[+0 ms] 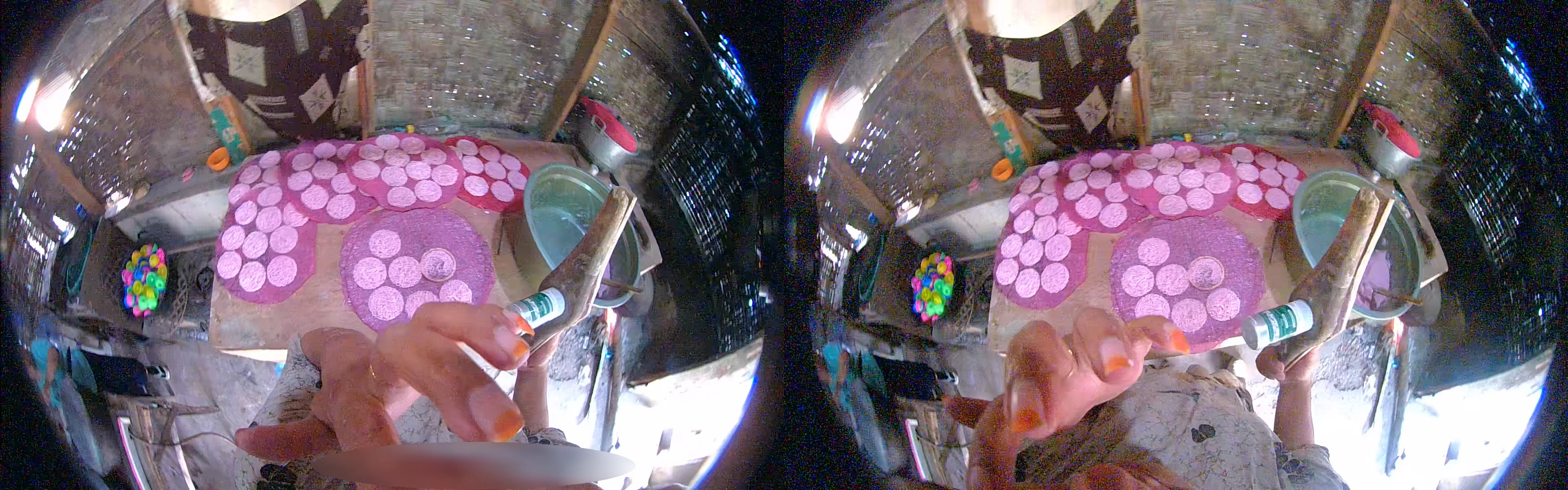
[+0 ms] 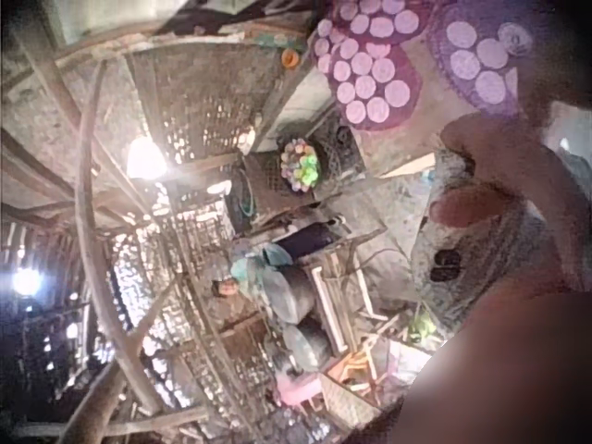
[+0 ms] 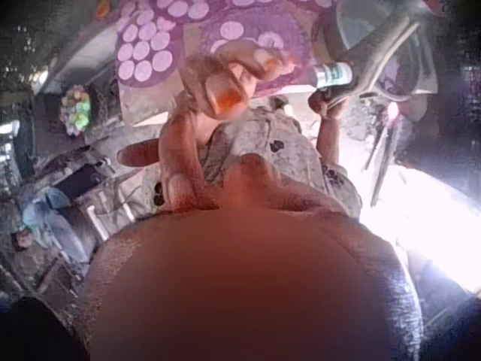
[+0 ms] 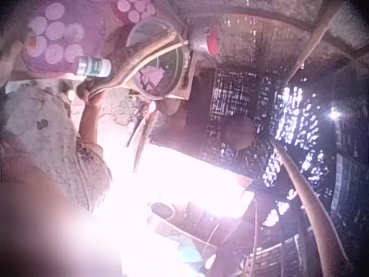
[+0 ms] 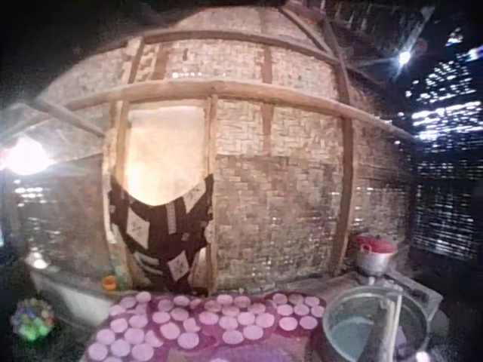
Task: The person uses a wooden mold and a small container to scoop pink batter and press it into circular shapes on purple trays. They repeatedly fill the mold, press the batter, and place the formed cakes onto the trays.
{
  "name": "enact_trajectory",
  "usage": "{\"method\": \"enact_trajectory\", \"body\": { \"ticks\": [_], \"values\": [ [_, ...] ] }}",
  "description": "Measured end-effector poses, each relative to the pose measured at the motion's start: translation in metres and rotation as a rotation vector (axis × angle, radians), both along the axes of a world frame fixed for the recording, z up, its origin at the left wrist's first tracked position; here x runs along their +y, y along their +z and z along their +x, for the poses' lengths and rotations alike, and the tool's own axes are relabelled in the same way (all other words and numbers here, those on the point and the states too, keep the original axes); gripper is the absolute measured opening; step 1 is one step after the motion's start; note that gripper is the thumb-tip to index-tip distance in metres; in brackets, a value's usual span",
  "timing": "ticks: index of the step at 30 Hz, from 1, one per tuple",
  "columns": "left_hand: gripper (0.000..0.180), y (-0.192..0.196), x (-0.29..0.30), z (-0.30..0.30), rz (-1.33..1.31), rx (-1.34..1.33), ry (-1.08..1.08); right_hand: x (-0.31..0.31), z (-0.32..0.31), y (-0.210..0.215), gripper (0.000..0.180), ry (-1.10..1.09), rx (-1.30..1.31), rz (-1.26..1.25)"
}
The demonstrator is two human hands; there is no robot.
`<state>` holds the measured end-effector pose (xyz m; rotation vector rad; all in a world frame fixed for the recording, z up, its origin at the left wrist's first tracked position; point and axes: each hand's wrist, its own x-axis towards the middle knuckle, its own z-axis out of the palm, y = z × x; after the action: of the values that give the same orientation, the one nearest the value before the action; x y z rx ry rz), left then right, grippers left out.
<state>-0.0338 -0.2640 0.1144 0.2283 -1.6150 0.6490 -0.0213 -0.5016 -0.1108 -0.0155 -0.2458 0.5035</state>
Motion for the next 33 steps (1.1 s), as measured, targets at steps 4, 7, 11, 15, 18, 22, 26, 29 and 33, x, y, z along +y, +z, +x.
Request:
{"method": "enact_trajectory", "body": {
  "ticks": [4,7,11,15,18,22,26,29,33],
  "values": [
    [0.059,-0.001,-0.027,0.018,0.014,-0.04,-0.126,-0.018,-0.017,0.012,0.086,-0.213,0.069,-0.025],
    [0.056,0.003,-0.031,0.026,-0.001,-0.071,-0.076,-0.009,-0.001,0.037,0.087,-0.241,0.092,-0.057],
    [0.058,0.011,-0.062,0.041,0.048,-0.051,-0.135,-0.042,-0.002,0.031,0.088,-0.38,0.15,-0.072],
    [0.055,-0.002,-0.083,0.064,0.193,0.027,-0.158,-0.076,0.016,0.042,0.089,-0.471,0.201,-0.14],
    [0.054,-0.007,-0.09,0.069,0.285,0.084,-0.028,-0.1,0.054,0.057,0.091,-0.372,0.059,-0.335],
    [0.054,-0.021,-0.134,0.113,0.465,0.349,-0.024,-0.194,0.066,0.063,0.091,-0.471,-0.35,-0.97],
    [0.059,-0.037,-0.155,0.155,0.957,0.841,0.608,-0.24,0.108,0.095,0.08,-0.533,-0.576,-1.382],
    [0.065,-0.062,-0.19,0.187,1.401,0.756,0.92,-0.259,0.097,0.143,0.058,-0.376,-0.555,-1.655],
    [0.05,-0.087,-0.239,0.183,1.661,0.546,1.0,-0.271,0.129,0.131,0.046,-0.371,-1.141,-1.733]
  ]
}}
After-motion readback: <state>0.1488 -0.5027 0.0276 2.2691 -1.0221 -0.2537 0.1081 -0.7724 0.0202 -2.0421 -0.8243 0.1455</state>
